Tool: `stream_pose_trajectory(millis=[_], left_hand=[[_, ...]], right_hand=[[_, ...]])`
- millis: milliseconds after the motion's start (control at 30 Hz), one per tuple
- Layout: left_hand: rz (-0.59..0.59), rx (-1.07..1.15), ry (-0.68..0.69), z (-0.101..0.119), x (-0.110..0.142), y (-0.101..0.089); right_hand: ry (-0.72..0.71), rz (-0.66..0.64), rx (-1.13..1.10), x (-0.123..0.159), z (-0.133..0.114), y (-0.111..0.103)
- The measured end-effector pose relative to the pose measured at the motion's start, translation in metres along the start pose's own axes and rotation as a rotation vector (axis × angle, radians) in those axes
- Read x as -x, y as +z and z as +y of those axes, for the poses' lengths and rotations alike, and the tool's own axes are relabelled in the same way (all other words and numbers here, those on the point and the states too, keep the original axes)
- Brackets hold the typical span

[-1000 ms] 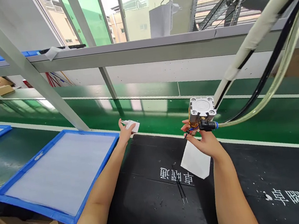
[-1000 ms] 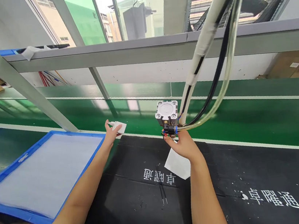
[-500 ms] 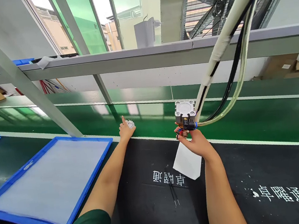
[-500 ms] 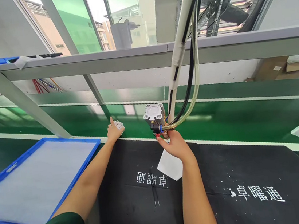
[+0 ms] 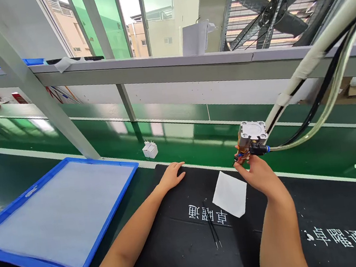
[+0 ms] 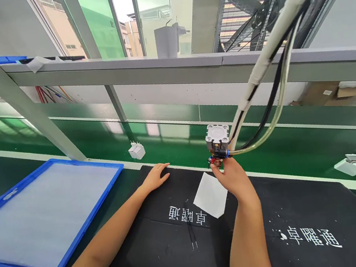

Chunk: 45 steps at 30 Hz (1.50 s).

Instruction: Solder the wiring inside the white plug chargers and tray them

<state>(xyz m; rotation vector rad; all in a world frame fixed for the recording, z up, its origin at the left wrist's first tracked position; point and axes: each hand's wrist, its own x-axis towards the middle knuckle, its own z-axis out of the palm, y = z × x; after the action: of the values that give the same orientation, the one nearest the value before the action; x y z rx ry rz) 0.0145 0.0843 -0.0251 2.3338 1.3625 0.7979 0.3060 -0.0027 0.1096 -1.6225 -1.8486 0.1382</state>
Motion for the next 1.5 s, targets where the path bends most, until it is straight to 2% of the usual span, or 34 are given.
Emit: stream_pose_trajectory(millis=[133,233,300,367,400,467,500,567,600,667,733,767,867,1000,1500], left_hand=[[0.013,0.029,0.002,-0.006,-0.004,-0.004],[0.025,0.048,0.019,-0.006,-0.007,-0.002],[0.032,0.059,0.024,-0.005,-0.008,-0.001],[0.035,0.066,0.028,-0.005,-0.009,0.000],[0.035,0.069,0.030,-0.005,-0.009,-0.001],[0.032,0.073,0.036,-0.004,-0.009,-0.002],[0.030,0.074,0.041,-0.004,-0.009,-0.003],[0.025,0.073,0.052,-0.002,-0.008,-0.005],[0.022,0.071,0.060,0.000,-0.007,-0.006],[0.010,0.069,0.088,0.007,-0.004,-0.007],[-0.020,0.066,0.136,0.017,0.000,-0.006],[-0.043,0.061,0.168,0.023,0.002,-0.005],[-0.145,0.025,0.296,0.038,0.006,0.000],[-0.246,-0.039,0.384,0.047,0.008,0.005],[-0.292,-0.102,0.309,0.040,0.007,0.009]], right_hand=[[-0.025,0.062,0.232,0.020,0.014,-0.017],[-0.020,0.093,0.362,0.050,0.013,-0.042],[-0.015,0.204,0.462,0.073,-0.001,-0.063],[-0.003,0.337,0.490,0.091,-0.027,-0.081],[-0.047,0.339,0.428,0.095,-0.042,-0.088],[-0.214,0.231,0.214,0.092,-0.071,-0.088],[-0.301,0.156,0.079,0.085,-0.083,-0.082],[-0.435,0.031,-0.217,0.062,-0.098,-0.052],[-0.442,-0.045,-0.336,0.050,-0.100,-0.030],[-0.331,-0.159,-0.461,0.029,-0.094,0.022],[-0.191,-0.184,-0.553,0.018,-0.077,0.072],[-0.109,-0.144,-0.578,0.017,-0.067,0.094],[-0.041,-0.021,-0.562,0.026,-0.039,0.135],[-0.046,0.061,-0.528,0.042,-0.022,0.150],[-0.187,0.010,-0.442,0.052,-0.026,0.160]])
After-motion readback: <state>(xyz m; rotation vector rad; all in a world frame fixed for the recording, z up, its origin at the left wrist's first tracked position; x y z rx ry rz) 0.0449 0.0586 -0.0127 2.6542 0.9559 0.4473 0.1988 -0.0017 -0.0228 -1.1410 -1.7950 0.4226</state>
